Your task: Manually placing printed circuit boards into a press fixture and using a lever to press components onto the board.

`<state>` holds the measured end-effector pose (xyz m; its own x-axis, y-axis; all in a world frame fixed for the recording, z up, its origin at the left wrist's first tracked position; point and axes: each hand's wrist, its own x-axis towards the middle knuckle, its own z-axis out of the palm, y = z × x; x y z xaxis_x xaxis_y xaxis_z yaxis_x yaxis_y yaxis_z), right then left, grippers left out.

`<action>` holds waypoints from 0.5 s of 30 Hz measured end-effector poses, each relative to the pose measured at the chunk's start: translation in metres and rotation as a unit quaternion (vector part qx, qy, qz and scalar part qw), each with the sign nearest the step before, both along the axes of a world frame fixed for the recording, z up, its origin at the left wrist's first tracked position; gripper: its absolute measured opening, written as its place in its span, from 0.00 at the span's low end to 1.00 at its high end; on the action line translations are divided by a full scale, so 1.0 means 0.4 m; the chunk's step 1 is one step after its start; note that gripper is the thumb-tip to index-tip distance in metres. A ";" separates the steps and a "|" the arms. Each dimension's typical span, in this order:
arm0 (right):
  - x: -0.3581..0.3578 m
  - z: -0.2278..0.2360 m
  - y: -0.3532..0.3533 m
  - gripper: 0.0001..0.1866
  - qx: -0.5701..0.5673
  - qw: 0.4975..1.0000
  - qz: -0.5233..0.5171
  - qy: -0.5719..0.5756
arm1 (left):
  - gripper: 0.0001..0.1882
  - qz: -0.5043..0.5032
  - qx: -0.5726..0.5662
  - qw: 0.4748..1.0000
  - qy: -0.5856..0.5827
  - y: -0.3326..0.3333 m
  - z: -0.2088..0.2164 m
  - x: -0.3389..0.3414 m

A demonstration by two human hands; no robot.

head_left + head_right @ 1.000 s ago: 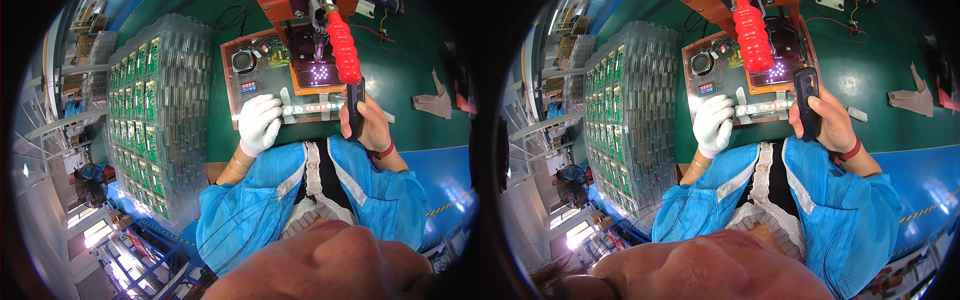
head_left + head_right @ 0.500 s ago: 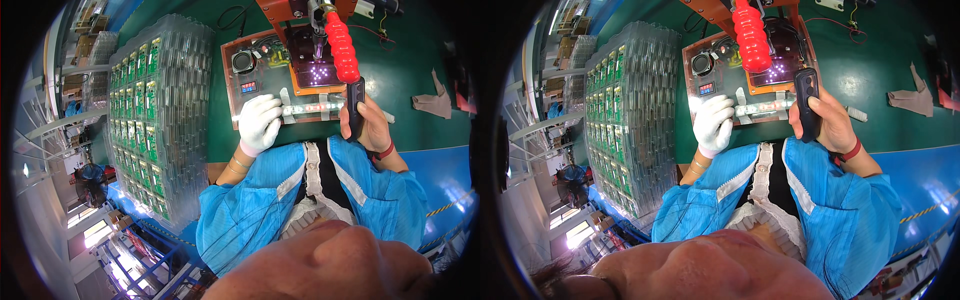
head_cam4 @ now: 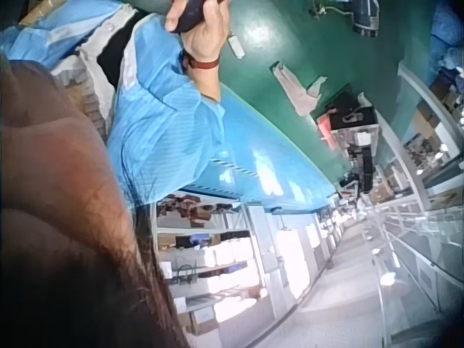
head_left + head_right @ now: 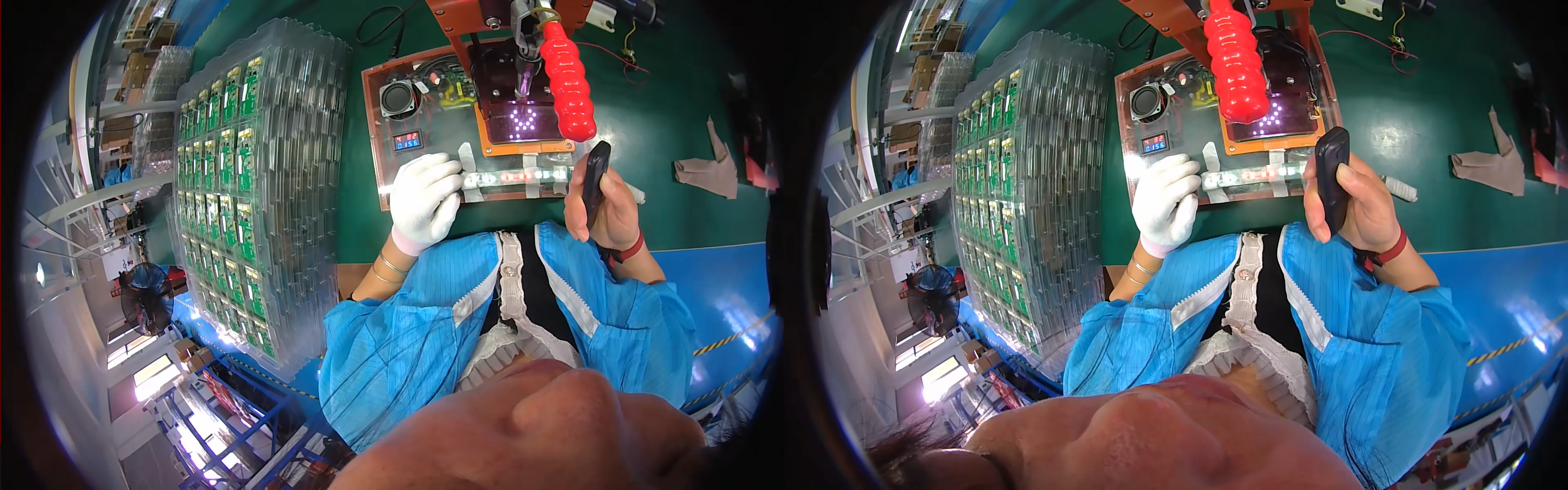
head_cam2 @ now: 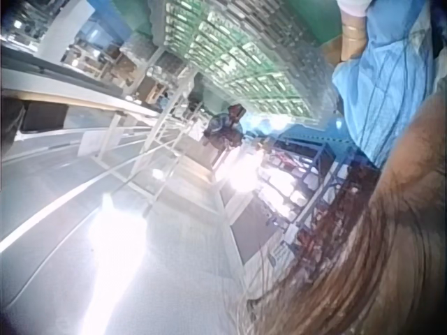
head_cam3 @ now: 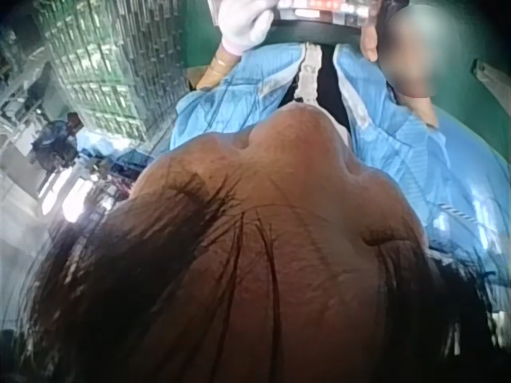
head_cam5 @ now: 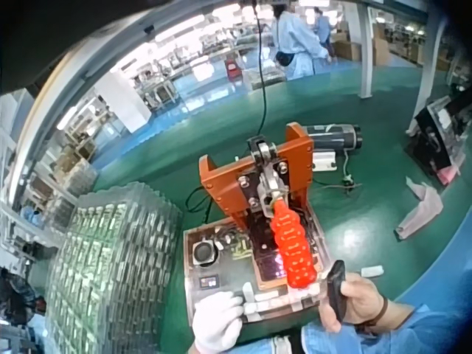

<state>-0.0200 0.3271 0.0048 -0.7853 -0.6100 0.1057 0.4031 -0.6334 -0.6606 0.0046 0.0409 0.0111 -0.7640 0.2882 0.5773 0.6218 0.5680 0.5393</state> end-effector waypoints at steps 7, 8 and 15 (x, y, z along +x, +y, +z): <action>0.002 0.013 -0.002 0.20 0.018 0.997 -0.068 -0.040 | 0.08 0.003 -0.001 1.000 0.006 -0.003 -0.014 0.002; 0.000 0.016 0.002 0.20 0.011 0.996 -0.080 -0.042 | 0.07 0.004 0.000 1.000 0.008 -0.004 -0.016 0.003; -0.014 0.002 0.061 0.18 0.273 0.909 -0.311 0.051 | 0.08 0.006 0.002 1.000 0.005 -0.007 -0.010 0.004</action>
